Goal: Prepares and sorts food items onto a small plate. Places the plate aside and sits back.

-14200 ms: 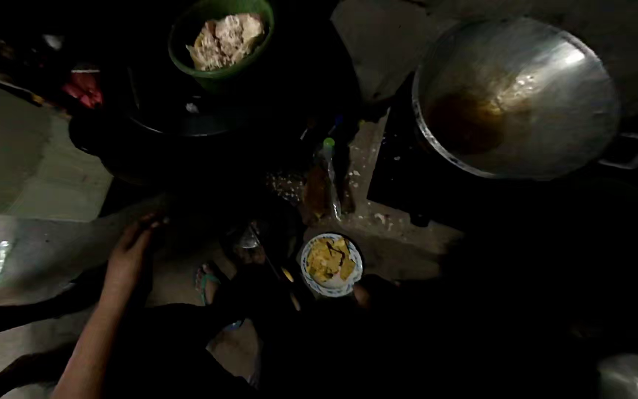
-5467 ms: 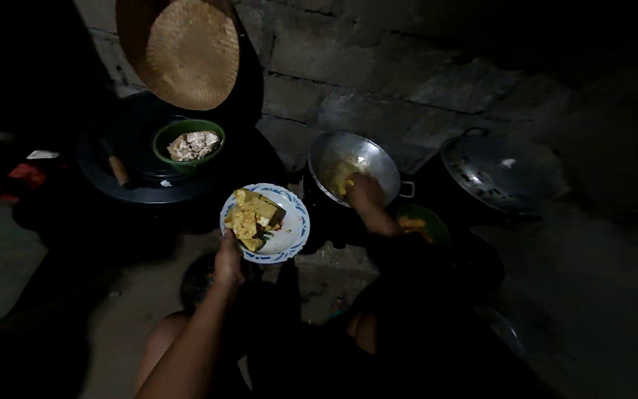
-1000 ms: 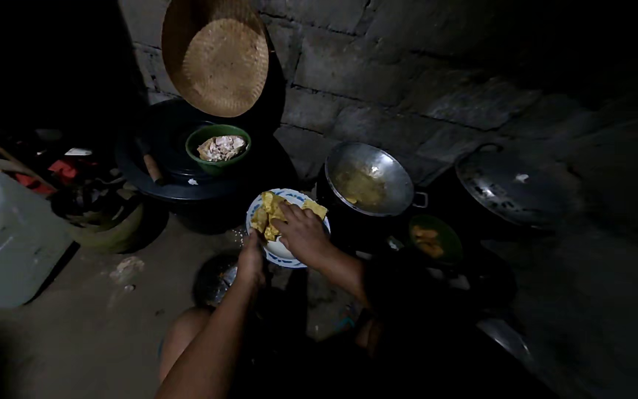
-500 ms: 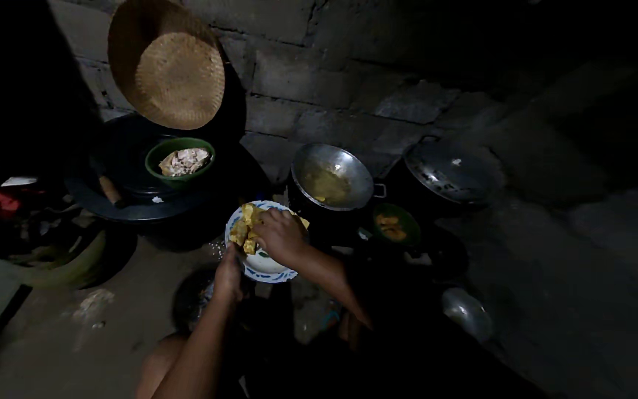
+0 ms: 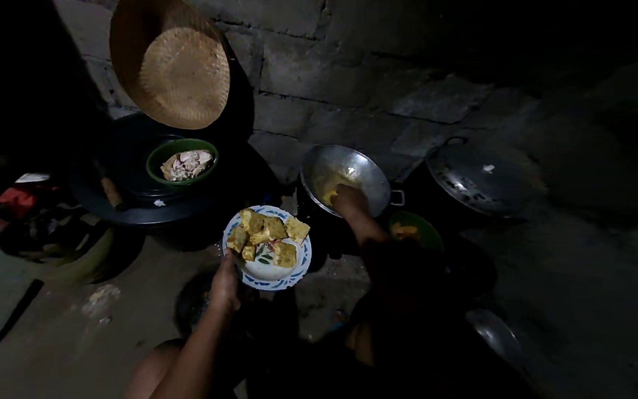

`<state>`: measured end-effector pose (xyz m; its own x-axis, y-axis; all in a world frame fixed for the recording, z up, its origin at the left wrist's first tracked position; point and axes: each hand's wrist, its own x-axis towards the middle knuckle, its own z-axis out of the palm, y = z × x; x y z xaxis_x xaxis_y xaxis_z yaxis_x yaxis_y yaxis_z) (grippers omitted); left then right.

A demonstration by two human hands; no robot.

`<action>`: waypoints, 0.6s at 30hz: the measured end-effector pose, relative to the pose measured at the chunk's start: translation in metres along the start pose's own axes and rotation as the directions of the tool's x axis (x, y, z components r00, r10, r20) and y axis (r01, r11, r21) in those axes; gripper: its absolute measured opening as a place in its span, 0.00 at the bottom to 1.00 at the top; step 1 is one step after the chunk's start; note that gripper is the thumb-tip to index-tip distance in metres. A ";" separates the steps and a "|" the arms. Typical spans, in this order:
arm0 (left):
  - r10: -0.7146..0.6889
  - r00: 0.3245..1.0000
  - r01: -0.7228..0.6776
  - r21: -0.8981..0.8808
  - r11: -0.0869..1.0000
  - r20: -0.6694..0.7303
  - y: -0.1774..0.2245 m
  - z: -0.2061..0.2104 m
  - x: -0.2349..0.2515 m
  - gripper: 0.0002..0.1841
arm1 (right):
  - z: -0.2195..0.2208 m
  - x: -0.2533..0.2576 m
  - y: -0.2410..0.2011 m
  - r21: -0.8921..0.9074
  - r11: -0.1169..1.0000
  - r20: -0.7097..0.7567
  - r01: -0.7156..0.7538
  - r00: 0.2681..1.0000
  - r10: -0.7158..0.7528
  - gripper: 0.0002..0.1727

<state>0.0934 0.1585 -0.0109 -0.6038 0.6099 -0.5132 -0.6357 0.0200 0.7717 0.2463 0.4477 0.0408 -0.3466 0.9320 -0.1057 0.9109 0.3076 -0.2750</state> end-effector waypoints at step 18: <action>0.038 0.998 -0.035 -0.046 0.998 0.055 0.001 0.008 -0.012 0.29 | 0.042 -0.159 -0.135 -0.095 0.839 0.338 0.536 0.810 -0.480 0.26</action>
<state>0.1033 0.1574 -0.0012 -0.6002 0.6526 -0.4624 -0.6355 -0.0382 0.7711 0.1688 0.2495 0.0547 -0.7931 0.5428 -0.2763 0.5994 0.7760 -0.1964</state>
